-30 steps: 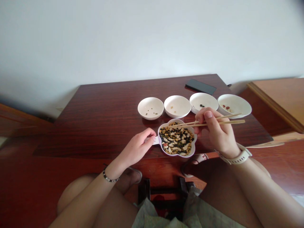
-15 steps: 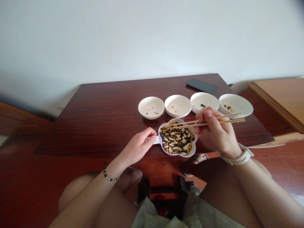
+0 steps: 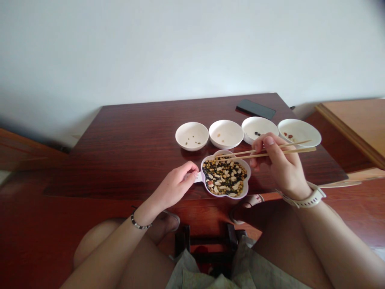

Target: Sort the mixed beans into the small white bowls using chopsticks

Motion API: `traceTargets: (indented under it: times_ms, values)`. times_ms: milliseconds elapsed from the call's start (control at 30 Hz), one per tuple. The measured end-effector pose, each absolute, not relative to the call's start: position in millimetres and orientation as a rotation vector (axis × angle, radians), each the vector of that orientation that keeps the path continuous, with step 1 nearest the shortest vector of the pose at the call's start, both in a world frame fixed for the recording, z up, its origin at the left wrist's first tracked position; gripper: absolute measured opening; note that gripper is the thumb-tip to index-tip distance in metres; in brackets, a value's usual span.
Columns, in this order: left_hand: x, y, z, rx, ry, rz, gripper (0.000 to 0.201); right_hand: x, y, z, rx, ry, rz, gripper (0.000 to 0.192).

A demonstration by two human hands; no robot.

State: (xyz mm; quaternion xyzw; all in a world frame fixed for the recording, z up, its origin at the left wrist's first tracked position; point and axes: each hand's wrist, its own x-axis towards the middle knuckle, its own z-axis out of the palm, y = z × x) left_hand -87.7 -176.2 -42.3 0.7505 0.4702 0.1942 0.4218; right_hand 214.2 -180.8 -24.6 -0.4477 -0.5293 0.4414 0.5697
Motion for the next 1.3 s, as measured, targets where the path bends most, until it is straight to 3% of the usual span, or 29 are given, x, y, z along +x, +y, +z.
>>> traceTargets:
  times_ms: [633,933,1300]
  values:
    - [-86.3,-176.0,-40.5,1.889,1.183,0.484,0.024,211.7,-179.3,-24.9,-0.996,-1.213,1.004,0.040]
    - [-86.0,-176.3,-40.9,1.882,1.181,0.485,0.023,218.3,-167.1,-25.5,-0.967,-0.991,0.632,0.037]
    - [-85.4,-176.5,-39.2,1.882,1.180,0.493,0.024,213.1,-171.6,-22.6,-1.069,-1.042,0.562,0.035]
